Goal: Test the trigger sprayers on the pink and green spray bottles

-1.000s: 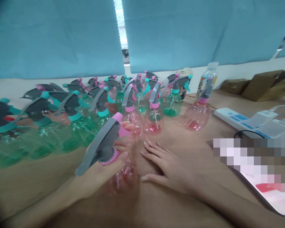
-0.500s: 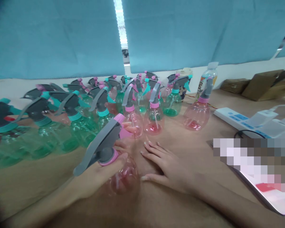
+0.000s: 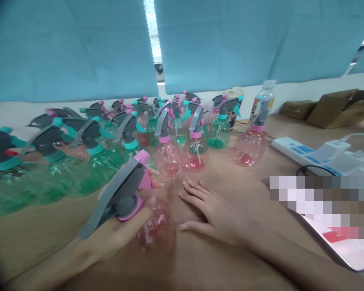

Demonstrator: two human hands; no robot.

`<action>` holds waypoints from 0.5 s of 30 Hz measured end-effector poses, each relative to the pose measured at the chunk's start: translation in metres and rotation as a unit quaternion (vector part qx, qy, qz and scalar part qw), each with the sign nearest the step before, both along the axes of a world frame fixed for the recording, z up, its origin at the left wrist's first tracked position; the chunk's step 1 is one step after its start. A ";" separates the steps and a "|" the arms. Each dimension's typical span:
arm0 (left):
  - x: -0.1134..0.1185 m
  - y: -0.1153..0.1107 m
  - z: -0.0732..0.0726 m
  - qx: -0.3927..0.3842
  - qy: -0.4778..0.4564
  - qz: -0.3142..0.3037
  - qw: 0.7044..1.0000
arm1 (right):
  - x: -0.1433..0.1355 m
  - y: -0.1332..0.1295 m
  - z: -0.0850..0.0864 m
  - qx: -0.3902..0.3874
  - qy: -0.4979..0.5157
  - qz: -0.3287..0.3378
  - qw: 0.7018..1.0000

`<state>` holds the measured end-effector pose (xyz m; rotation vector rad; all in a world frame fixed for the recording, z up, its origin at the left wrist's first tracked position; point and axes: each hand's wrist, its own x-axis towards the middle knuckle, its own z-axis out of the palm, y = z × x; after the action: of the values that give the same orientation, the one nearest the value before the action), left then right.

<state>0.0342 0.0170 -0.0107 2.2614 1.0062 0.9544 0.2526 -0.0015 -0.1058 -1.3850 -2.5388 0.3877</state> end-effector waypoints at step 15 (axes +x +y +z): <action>0.004 0.005 -0.012 -0.038 -0.048 0.006 0.998 | 0.000 -0.002 0.006 -0.047 0.069 -0.010 0.996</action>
<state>0.0379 0.0220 -0.0222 2.1282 0.9979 1.0028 0.2522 -0.0038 -0.0995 -1.3637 -2.4228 0.5851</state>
